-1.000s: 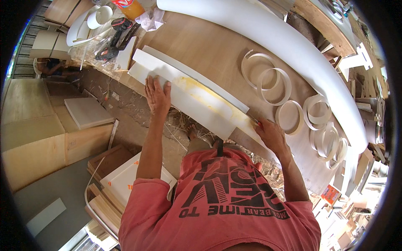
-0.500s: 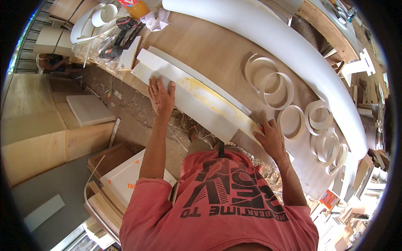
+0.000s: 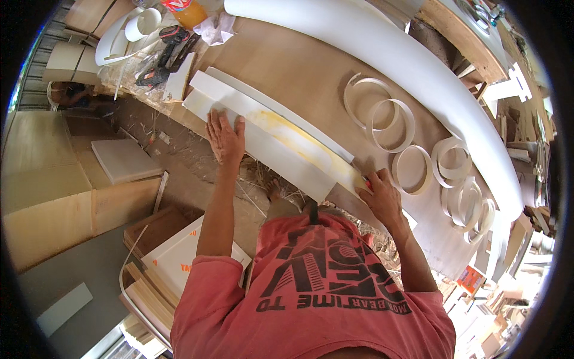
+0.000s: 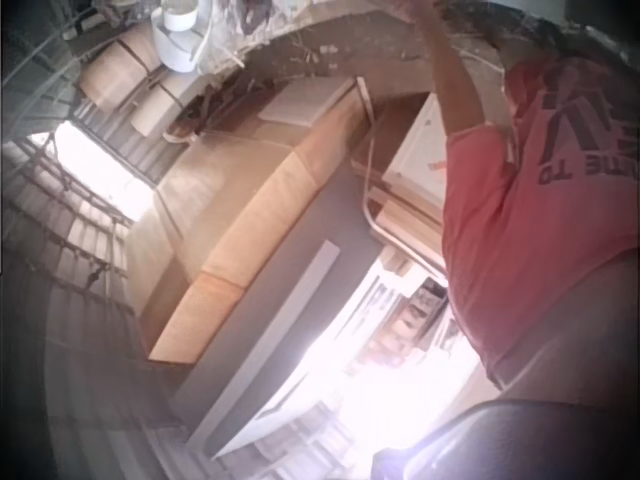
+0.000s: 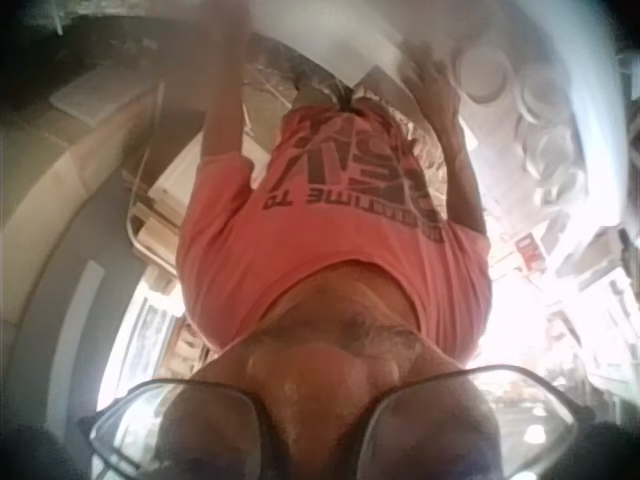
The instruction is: The person applies adhesive strips to the edges of a white board, pressing the material down by hand and trimming the excess with a utility knife.
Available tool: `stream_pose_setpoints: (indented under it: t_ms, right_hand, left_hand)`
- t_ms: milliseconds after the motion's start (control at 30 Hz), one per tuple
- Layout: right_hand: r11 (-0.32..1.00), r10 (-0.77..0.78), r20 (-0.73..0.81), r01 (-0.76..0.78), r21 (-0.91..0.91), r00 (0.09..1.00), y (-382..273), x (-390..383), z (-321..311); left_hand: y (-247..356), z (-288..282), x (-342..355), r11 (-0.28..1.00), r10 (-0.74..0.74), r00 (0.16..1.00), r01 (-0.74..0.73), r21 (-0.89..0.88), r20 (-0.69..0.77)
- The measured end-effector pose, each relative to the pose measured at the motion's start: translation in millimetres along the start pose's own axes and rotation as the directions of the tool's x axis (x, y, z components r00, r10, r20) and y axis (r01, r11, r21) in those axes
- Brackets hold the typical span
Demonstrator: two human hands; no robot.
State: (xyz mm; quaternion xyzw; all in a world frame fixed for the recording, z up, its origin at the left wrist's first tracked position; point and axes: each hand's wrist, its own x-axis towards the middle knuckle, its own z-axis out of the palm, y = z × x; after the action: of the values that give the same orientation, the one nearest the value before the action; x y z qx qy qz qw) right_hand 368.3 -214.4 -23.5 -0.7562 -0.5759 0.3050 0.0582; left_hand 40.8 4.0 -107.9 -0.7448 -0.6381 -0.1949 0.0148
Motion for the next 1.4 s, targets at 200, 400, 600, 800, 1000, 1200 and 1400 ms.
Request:
stream_pose_setpoints:
  t_ms: [200, 400, 600, 800, 1000, 1200, 1400]
  right_hand:
    - [0.999, -0.039, -0.015, 0.039, -0.037, 0.999, -4.2, -6.2, 5.2]
    - [0.999, -0.047, -0.028, 0.046, -0.015, 0.999, -5.0, -10.1, 8.4]
    - [0.995, -0.092, -0.042, 0.090, -0.051, 0.995, -0.7, -15.0, 12.2]
    - [0.991, -0.124, -0.085, 0.120, -0.057, 0.989, 3.4, -9.1, 17.0]
    - [0.995, -0.094, -0.067, 0.092, -0.035, 0.993, 0.0, -10.3, 12.9]
    - [0.999, -0.047, -0.055, 0.046, -0.024, 0.997, -2.2, -10.0, 13.6]
    - [0.999, -0.050, -0.052, 0.050, -0.010, 0.997, -4.6, -8.3, 12.7]
  left_hand:
    - [1.2, -0.3, 0.5, 1.000, 0.002, 1.000, -0.002, -0.007, 0.015]
    - [2.4, -1.5, 0.9, 0.999, -0.037, 0.998, 0.036, 0.014, 0.044]
    - [1.5, 0.2, 1.6, 0.999, -0.020, 0.999, 0.018, 0.034, 0.041]
    - [2.6, -1.8, 3.3, 0.999, -0.034, 0.998, 0.032, 0.036, 0.059]
    - [-2.3, 2.5, 1.8, 1.000, -0.007, 0.999, 0.006, 0.022, 0.053]
    - [1.2, 1.8, 2.3, 1.000, -0.024, 0.999, 0.025, -0.011, 0.029]
    - [2.5, -9.7, 6.9, 0.999, 0.016, 0.999, -0.014, -0.042, 0.045]
